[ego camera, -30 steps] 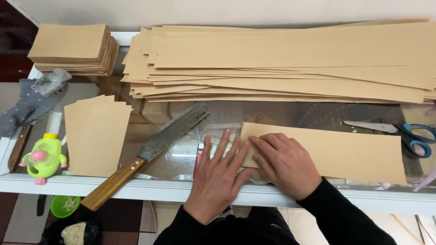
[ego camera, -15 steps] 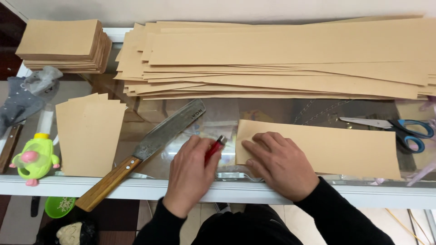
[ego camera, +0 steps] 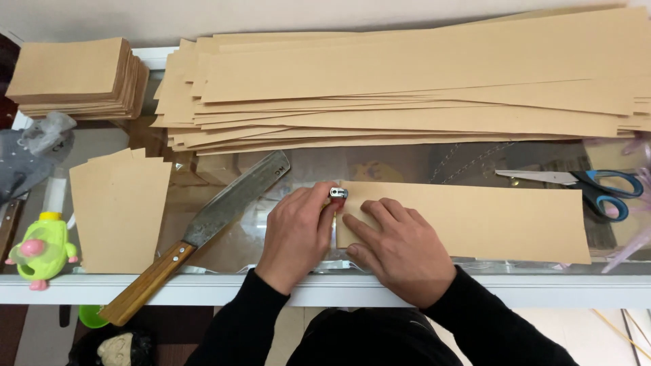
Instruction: Measure and cut long strips of paper into smaller rectangular pieces using a cleaver.
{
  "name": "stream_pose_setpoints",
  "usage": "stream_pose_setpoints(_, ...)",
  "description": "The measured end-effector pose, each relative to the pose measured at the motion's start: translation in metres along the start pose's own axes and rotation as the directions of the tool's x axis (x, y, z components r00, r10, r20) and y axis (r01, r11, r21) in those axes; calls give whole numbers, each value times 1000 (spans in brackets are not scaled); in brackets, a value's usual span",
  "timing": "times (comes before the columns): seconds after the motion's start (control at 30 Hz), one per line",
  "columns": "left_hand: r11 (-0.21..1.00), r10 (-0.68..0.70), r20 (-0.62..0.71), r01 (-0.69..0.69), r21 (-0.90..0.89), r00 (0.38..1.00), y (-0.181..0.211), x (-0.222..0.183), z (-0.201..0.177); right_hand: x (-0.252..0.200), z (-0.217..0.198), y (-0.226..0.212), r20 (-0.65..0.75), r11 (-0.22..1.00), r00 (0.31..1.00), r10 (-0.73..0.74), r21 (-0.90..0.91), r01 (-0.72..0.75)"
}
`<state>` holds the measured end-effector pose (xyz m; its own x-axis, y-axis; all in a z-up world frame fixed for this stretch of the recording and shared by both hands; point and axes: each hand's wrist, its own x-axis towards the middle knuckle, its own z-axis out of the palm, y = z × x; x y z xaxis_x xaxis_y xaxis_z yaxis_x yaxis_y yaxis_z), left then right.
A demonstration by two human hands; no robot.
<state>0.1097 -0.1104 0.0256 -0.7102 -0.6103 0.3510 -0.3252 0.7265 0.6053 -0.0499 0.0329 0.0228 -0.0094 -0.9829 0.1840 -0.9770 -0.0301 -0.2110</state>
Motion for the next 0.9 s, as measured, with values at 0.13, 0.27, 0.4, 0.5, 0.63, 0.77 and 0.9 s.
stream_pose_setpoints(0.13,998,2,-13,-1,58,1000,-12,14,14,-1,1,2,22,1000,1000,15,-1,-15)
stream_pose_setpoints(0.27,994,10,-37,-6,105,999,-21,28,21,-3,2,3,18,1000,1000,12,-16,-12)
stream_pose_setpoints(0.4,990,-17,-10,19,137,1000,-22,41,18,-3,6,6,83,999,996,29,-15,-28)
stream_pose_setpoints(0.5,997,-30,-34,32,65,999,-16,35,14,-4,7,7,18,999,999,34,-2,-34)
stream_pose_setpoints(0.63,1000,-13,64,12,25,998,-24,18,17,-4,8,10,71,998,996,52,-36,-49)
stream_pose_setpoints(0.77,1000,3,117,-2,-7,993,-24,-6,19,-3,3,10,169,996,983,78,-56,-70)
stream_pose_setpoints(0.9,999,35,111,-36,1,993,-10,-31,4,-2,3,12,176,997,982,73,-36,-68)
